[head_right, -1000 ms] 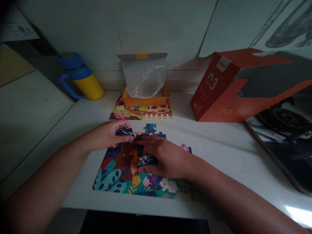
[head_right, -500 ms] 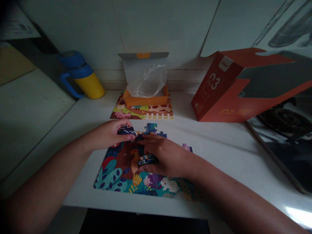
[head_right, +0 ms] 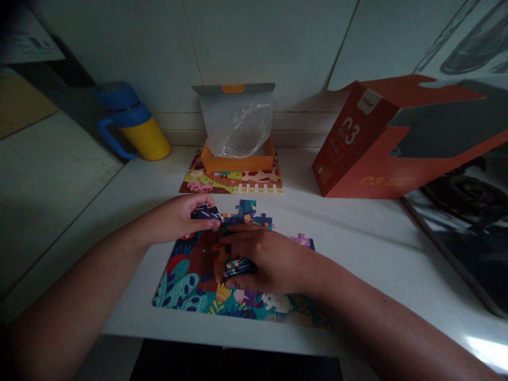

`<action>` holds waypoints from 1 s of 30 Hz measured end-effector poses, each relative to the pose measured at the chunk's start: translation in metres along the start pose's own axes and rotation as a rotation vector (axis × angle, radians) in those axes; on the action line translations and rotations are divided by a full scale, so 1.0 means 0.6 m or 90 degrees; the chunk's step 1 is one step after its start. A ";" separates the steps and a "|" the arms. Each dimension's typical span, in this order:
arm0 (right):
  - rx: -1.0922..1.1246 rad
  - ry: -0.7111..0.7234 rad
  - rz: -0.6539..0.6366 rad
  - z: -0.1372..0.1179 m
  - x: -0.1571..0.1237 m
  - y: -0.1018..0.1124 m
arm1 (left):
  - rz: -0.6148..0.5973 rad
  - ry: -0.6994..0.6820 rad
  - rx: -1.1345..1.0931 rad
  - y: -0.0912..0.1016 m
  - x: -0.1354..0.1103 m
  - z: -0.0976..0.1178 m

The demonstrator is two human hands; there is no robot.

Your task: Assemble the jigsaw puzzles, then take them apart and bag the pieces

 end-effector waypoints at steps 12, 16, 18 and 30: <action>-0.025 -0.033 0.013 0.007 -0.011 0.003 | -0.011 -0.002 -0.003 0.001 -0.002 0.000; -0.046 -0.032 0.009 0.008 -0.012 0.000 | -0.014 -0.001 -0.012 -0.003 -0.003 0.001; -0.044 -0.038 0.007 0.007 -0.012 0.002 | -0.016 0.010 -0.019 -0.004 -0.004 0.000; -0.084 -0.459 0.047 0.078 -0.131 0.141 | -0.131 0.033 0.063 0.056 -0.022 -0.041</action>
Point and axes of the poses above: each hand's wrist, its own x-axis towards the middle knuckle, its own y-axis out of the back of the hand, z = x × y, the point moved 6 cm from there along x, towards the middle knuckle, and after that the axes turned 9 degrees about y, right-handed, at the moved point
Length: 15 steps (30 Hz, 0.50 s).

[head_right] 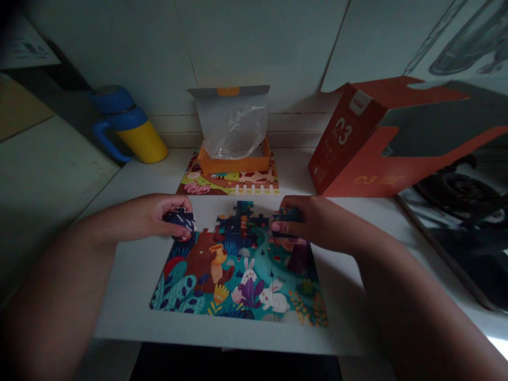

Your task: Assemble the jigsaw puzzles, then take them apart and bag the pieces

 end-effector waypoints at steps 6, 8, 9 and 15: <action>-0.090 -0.069 -0.188 0.049 -0.019 0.012 | -0.058 0.066 0.153 -0.008 -0.002 -0.022; -0.086 -0.068 -0.206 0.041 -0.020 0.007 | -0.024 0.086 0.191 -0.006 -0.004 -0.021; -0.083 -0.066 -0.203 0.037 -0.020 0.005 | -0.010 0.090 0.205 -0.005 -0.006 -0.020; -0.121 -0.099 -0.172 0.034 -0.027 -0.007 | 0.025 0.075 0.255 -0.013 -0.012 -0.016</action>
Point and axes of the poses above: each hand's wrist, its own x-axis towards the middle knuckle, its own y-axis out of the back of the hand, z = x × y, the point moved 6 cm from there along x, towards the middle knuckle, and after that the axes turned 9 degrees about y, right-handed, at the moved point
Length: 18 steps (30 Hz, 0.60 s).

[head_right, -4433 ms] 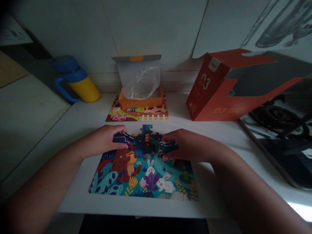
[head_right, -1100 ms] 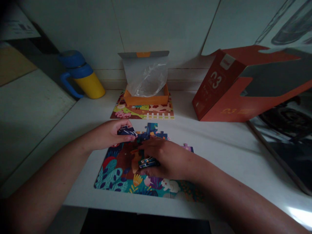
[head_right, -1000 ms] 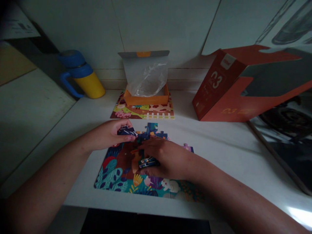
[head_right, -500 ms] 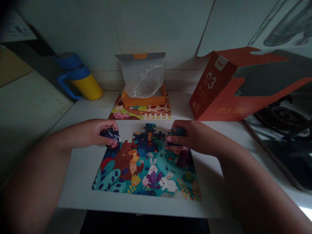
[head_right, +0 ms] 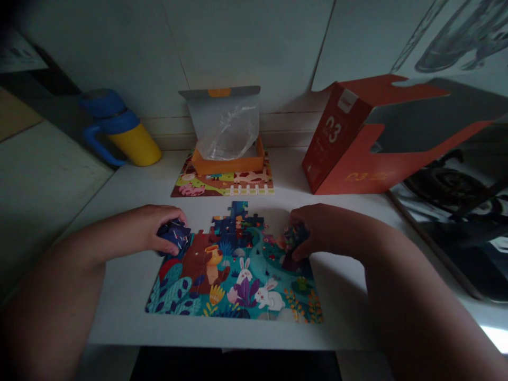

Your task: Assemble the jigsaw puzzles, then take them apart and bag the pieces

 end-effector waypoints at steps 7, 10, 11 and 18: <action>-0.036 -0.009 0.054 -0.014 -0.013 -0.013 | 0.012 0.043 0.056 -0.003 -0.009 0.022; -0.038 -0.016 0.054 -0.017 -0.014 -0.014 | 0.005 0.041 0.058 -0.006 -0.010 0.023; -0.041 -0.023 0.049 -0.017 -0.014 -0.014 | -0.001 0.041 0.051 -0.007 -0.010 0.022; -0.046 -0.037 0.018 -0.011 -0.012 -0.012 | -0.037 0.044 -0.012 -0.012 0.000 0.010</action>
Point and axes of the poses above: each hand's wrist, its own x-axis towards the middle knuckle, its own y-axis out of the back of the hand, z = x × y, the point moved 6 cm from there along x, towards the middle knuckle, and after that the axes turned 9 degrees about y, right-handed, at the moved point
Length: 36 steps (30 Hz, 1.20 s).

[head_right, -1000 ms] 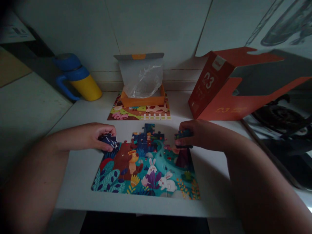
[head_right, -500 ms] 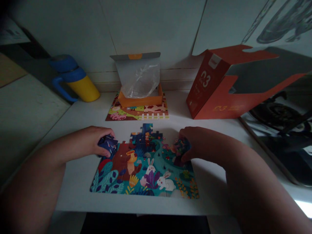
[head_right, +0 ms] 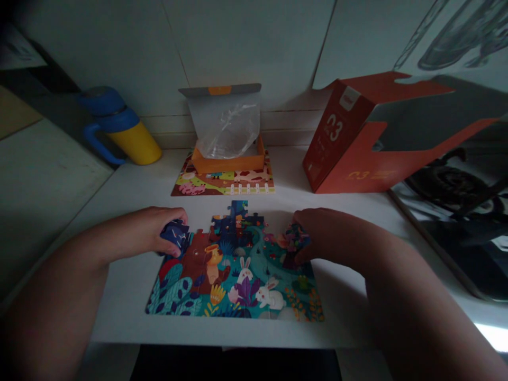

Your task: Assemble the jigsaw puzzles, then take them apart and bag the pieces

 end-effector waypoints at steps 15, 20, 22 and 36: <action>-0.011 0.041 0.006 -0.014 0.001 -0.002 | 0.030 0.064 0.048 0.005 0.000 -0.002; 0.029 0.054 -0.009 -0.021 -0.002 -0.001 | 0.035 0.099 0.103 0.010 -0.003 -0.003; 0.032 0.061 -0.005 -0.023 -0.002 0.000 | 0.034 0.084 0.092 0.012 -0.004 0.001; -0.036 0.024 0.038 -0.023 -0.007 -0.001 | 0.029 0.078 0.064 0.011 -0.004 -0.002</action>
Point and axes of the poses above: each hand's wrist, its own x-axis towards the middle knuckle, its own y-axis out of the back of the hand, z = x × y, the point moved 6 cm from there along x, towards the middle knuckle, and after that the axes turned 9 degrees about y, right-handed, at the moved point
